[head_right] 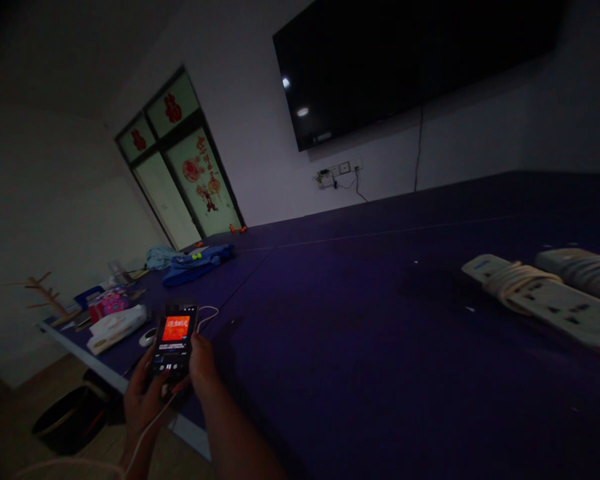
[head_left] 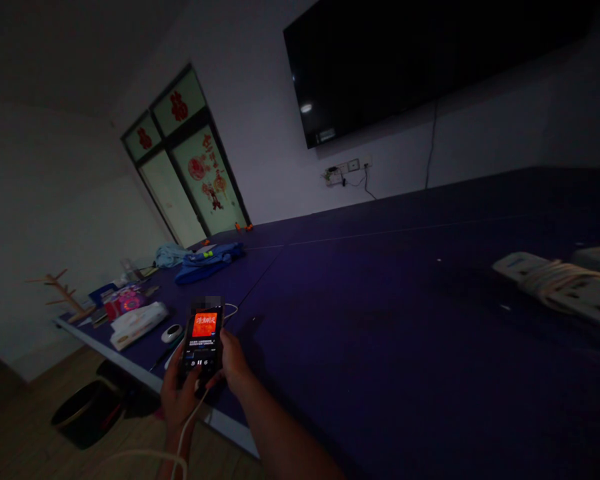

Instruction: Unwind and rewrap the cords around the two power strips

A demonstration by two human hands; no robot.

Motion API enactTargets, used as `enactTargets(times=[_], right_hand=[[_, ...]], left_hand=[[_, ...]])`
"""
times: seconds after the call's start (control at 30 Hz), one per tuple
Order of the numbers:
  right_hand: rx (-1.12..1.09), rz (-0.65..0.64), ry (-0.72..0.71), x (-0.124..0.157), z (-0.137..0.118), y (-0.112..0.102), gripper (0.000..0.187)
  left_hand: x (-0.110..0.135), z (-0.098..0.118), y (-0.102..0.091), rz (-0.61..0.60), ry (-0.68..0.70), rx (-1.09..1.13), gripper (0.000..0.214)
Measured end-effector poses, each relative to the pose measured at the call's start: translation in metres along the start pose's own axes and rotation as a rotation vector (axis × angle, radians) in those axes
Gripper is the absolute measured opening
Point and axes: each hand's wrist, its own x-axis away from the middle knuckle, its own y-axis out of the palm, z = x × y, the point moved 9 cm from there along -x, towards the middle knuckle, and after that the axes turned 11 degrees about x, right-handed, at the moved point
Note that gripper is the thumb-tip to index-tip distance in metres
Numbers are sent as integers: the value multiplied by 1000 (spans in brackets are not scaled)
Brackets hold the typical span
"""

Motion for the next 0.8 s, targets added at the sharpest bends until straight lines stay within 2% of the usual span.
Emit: enactTargets(times=[0.23,0.37,0.8], right_hand=[[53,40,-44,-8,5,-5,40],[70,17,-60,-10,5,-3,41],[107,33,-99,-10,1,-4,40]], left_hand=[[-2,-3,-2,39,-8,-5,54],[-3,-5,-5,69,-13,-12,52],[-2,-1,-1,5,-10,-37,62]])
